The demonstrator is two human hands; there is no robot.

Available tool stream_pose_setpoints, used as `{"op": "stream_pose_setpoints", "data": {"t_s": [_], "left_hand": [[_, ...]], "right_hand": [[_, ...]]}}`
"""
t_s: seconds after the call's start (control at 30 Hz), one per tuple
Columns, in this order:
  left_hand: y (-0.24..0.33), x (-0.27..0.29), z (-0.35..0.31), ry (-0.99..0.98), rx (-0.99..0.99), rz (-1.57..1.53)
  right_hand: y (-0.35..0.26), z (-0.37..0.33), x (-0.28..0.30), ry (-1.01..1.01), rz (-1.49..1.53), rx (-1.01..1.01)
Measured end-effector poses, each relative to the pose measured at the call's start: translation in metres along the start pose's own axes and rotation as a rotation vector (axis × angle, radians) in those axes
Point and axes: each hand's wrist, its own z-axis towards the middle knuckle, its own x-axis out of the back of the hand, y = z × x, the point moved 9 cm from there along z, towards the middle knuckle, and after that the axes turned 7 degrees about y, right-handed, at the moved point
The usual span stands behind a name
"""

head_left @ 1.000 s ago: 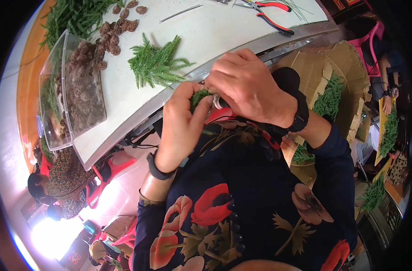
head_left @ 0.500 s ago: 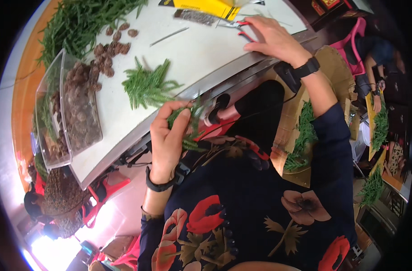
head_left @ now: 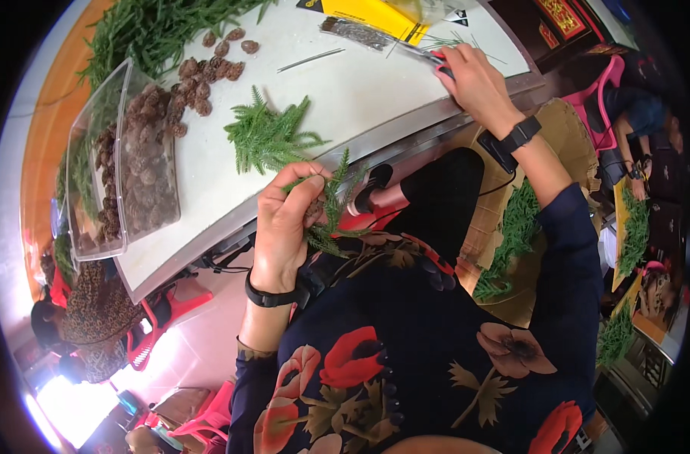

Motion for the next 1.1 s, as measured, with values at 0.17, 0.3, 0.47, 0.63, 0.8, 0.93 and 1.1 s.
{"op": "stream_pose_setpoints", "data": {"t_s": [0.17, 0.3, 0.47, 0.63, 0.8, 0.93, 1.1], "left_hand": [[-0.008, -0.005, 0.003, -0.172, 0.137, -0.079], [-0.011, -0.023, -0.002, -0.355, 0.172, -0.111], [-0.017, -0.028, -0.001, -0.457, 0.200, -0.155], [-0.025, -0.028, -0.002, -0.537, 0.261, -0.213], [-0.028, -0.023, 0.001, -0.560, 0.235, -0.231], [-0.023, -0.028, -0.003, -0.545, 0.216, -0.228], [-0.030, -0.027, -0.001, -0.504, 0.301, -0.275]], "right_hand": [[-0.025, 0.001, 0.039, 0.014, 0.466, -0.088], [-0.087, -0.006, 0.056, -0.056, 0.818, 0.117], [-0.131, -0.016, 0.057, -0.237, 0.890, 0.363], [-0.141, -0.014, 0.051, -0.278, 0.979, 0.372], [-0.146, -0.011, 0.048, -0.310, 0.959, 0.414], [-0.146, -0.010, 0.046, -0.337, 0.897, 0.417], [-0.152, -0.007, 0.052, -0.295, 1.000, 0.475]]}}
